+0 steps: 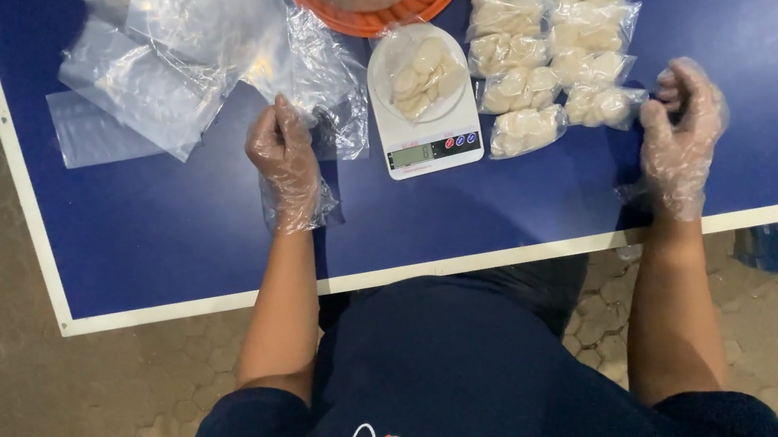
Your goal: Manually weighing and packaging snack pieces into small plastic bags on a digital scale.
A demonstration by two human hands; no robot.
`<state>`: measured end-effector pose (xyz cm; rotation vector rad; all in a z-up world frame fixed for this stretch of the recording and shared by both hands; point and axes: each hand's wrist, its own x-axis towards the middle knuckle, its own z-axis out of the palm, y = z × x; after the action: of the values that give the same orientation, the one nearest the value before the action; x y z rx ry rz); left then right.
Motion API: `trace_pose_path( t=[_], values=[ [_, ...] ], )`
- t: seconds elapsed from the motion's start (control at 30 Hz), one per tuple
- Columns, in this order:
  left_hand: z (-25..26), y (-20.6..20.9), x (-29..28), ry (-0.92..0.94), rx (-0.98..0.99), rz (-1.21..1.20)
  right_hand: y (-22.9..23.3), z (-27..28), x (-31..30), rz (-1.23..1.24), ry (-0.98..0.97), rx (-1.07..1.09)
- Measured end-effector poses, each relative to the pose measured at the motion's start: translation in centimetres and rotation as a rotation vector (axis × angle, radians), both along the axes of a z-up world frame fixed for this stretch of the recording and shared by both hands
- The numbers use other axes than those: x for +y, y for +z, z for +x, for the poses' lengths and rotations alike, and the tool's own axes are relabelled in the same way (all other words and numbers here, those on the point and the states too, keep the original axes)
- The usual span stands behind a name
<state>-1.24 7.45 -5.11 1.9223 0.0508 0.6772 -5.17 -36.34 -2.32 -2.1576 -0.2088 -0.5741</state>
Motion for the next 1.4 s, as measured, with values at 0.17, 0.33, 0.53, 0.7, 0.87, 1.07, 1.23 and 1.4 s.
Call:
trace_pose_path(
  t=[0.17,0.33,0.53,0.7,0.87,1.07,1.23,1.4],
  values=[
    [0.3,0.1,-0.2,-0.046,-0.032,-0.034,-0.9,-0.7,-0.4,-0.103,0.029,-0.014],
    [0.4,-0.1,-0.2,-0.026,-0.026,-0.052,-0.3,-0.5,-0.1,-0.164,0.045,-0.062],
    [0.4,-0.6,0.1,0.015,-0.010,0.030,-0.4,-0.6,-0.1,-0.117,0.037,-0.019],
    [0.0,0.7,0.1,-0.002,0.074,0.041,0.2,-0.4,0.3,-0.131,0.057,-0.022],
    [-0.2,2.1,0.0,-0.083,0.108,0.039,-0.4,-0.1,0.1,-0.166,0.030,-0.044],
    [0.0,1.6,-0.8,-0.003,0.099,0.126,-1.5,-0.4,0.2,-0.064,-0.147,0.072],
    [1.1,0.5,-0.2,-0.052,-0.022,0.225,-0.8,-0.3,0.5,-0.014,-0.147,0.064],
    [1.9,4.1,-1.8,-0.156,-0.090,0.333,-0.4,-0.7,0.3,0.014,-0.196,0.123]
  ],
)
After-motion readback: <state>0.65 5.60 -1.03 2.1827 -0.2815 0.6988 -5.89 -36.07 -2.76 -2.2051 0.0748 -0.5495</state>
